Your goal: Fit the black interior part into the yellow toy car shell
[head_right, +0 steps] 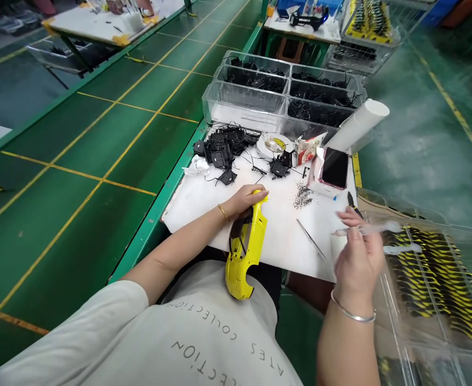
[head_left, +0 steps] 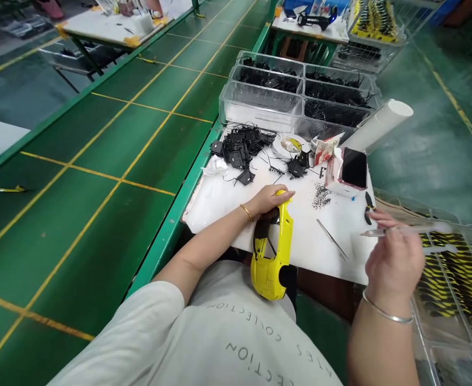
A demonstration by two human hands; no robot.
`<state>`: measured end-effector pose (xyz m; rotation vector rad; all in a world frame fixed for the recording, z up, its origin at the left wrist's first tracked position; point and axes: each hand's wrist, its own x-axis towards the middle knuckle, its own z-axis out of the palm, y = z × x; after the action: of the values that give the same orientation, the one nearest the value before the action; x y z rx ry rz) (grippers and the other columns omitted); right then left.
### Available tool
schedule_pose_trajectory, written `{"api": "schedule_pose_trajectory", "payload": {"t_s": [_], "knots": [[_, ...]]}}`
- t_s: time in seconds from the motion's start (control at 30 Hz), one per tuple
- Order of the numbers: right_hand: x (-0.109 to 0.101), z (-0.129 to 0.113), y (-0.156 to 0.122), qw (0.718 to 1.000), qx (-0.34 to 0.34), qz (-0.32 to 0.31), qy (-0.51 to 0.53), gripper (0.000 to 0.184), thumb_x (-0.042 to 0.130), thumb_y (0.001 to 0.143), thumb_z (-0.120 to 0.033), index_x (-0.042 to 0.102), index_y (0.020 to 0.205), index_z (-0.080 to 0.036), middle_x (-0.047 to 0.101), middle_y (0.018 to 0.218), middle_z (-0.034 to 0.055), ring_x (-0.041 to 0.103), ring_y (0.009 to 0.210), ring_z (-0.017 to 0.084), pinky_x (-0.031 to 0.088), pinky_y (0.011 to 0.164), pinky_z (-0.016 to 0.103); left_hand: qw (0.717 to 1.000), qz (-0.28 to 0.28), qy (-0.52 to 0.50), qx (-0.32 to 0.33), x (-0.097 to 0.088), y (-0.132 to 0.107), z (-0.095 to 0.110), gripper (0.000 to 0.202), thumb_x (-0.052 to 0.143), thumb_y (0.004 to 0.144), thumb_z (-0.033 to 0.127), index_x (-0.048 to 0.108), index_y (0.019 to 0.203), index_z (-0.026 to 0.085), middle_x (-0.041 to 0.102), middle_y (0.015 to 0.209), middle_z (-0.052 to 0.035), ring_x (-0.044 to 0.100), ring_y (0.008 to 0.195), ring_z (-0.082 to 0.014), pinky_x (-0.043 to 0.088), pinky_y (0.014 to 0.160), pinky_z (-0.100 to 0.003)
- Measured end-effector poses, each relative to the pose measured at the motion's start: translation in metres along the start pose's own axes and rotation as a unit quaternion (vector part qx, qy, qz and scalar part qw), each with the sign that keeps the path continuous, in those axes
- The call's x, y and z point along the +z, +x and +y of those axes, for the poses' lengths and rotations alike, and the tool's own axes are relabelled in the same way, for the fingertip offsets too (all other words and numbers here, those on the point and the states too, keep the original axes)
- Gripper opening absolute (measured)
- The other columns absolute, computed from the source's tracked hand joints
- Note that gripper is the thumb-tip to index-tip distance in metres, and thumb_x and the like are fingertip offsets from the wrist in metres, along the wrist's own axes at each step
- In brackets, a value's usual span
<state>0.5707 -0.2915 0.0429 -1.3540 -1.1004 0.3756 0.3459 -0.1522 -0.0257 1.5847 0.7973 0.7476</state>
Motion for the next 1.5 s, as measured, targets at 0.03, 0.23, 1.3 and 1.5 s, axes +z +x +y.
{"api": "schedule_pose_trajectory", "payload": {"t_s": [0.03,0.23,1.3,1.5], "knots": [[0.014,-0.017,-0.004,0.994,0.010,-0.037,0.101,0.020,0.052,0.084,-0.036,0.065,0.094,-0.024,0.061,0.088,0.0080,0.060,0.097,0.030,0.037,0.106,0.057,1.000,-0.001,0.005,0.000,0.000,0.000,-0.001,0.048,0.046,0.086,0.061,0.055,0.074,0.016,0.049,0.070,0.0007,0.044,0.071,-0.0139,0.033,0.065,-0.027],[0.080,-0.071,-0.017,0.913,0.150,-0.223,0.305,0.009,0.056,0.082,-0.037,0.055,0.088,-0.031,0.037,0.069,-0.0009,0.045,0.069,0.019,0.046,0.080,0.041,1.000,0.001,0.005,0.030,0.000,0.003,-0.005,0.049,0.045,0.087,0.062,0.054,0.073,0.015,0.048,0.069,0.0008,0.044,0.069,-0.0133,0.033,0.065,-0.027],[0.093,-0.067,-0.007,0.872,0.245,-0.302,0.298,0.060,0.041,0.078,-0.079,0.035,0.062,-0.022,0.019,0.054,-0.0028,0.025,0.054,0.015,0.028,0.058,0.032,0.999,-0.016,0.021,0.039,0.000,0.004,-0.002,0.048,0.043,0.089,0.059,0.055,0.073,0.015,0.051,0.069,-0.0005,0.046,0.071,-0.0145,0.035,0.068,-0.028],[0.089,-0.067,-0.034,0.918,0.074,-0.300,0.250,0.053,0.049,0.080,-0.076,0.053,0.073,-0.024,0.032,0.058,-0.0016,0.031,0.057,0.017,0.030,0.062,0.034,0.999,-0.015,0.024,0.037,0.000,0.005,-0.002,0.047,0.045,0.087,0.059,0.054,0.072,0.016,0.049,0.067,-0.0002,0.044,0.069,-0.0144,0.034,0.066,-0.028]]}}
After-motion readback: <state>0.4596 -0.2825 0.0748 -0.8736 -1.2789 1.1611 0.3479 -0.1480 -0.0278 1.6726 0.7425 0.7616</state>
